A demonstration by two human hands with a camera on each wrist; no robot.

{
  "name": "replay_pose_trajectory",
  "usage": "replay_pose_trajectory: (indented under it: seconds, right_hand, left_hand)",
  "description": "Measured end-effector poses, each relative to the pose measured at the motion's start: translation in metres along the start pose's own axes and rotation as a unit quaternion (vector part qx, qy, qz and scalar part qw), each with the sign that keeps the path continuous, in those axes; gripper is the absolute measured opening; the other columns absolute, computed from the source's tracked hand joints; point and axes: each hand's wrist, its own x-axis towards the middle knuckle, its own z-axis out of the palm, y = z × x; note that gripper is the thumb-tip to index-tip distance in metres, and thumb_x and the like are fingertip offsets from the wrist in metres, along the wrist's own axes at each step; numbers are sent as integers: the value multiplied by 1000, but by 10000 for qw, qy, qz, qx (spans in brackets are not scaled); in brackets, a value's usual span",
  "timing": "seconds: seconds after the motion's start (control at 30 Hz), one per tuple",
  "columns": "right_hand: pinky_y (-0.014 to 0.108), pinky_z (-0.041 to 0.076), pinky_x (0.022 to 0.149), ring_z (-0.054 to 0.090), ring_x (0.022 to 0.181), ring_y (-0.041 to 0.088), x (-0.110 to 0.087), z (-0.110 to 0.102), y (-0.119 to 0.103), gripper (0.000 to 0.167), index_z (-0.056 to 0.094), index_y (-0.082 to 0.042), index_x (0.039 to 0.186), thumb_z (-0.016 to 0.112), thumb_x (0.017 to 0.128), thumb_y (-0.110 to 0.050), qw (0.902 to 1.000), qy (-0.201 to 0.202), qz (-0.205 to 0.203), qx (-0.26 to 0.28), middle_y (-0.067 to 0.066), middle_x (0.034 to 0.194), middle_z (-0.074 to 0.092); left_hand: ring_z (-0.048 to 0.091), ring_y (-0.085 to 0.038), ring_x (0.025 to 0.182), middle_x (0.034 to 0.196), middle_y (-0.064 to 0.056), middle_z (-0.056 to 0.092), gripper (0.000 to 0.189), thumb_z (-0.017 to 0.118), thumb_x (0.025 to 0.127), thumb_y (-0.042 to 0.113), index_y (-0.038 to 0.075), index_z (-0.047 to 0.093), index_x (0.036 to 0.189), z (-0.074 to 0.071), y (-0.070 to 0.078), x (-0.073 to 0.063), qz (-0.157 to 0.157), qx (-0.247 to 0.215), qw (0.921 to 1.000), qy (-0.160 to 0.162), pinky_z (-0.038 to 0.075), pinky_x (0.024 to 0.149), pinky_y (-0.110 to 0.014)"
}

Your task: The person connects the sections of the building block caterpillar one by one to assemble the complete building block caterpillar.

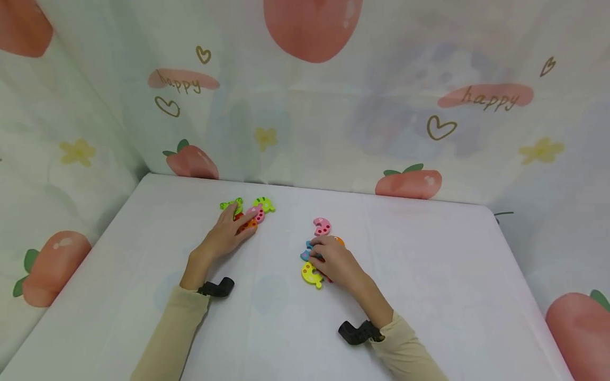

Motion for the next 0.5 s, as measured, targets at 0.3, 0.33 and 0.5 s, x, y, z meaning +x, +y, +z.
replay_pose_trajectory:
  seconds: [0.3,0.33,0.5]
  right_hand:
    - [44,52,95,57,109,29,1,7,-5,9,74,-6,85,72,86,-14,9993,124,260,218,10,115,65]
    - [43,53,94,57,108,28,1,7,-6,8,74,-6,84,72,86,-14,9993,114,303,210,10,115,65]
    - [43,55,90,57,109,28,-2,7,-9,9,70,-11,81,74,86,-17,9985,152,509,147,11,116,63]
  left_hand:
    - [7,-34,152,162,-17,10,54,52,98,45,31,39,148,0,-1,-1,-74,-132,9999,-55,28,116,-58]
    - [7,-34,152,162,-18,10,54,52,98,45,31,39,148,-1,0,-1,-71,-148,9998,-63,27,117,-57]
    - [8,-36,151,162,-19,10,55,53,97,45,30,40,148,-3,2,-1,-7,-136,9999,-58,27,117,-58]
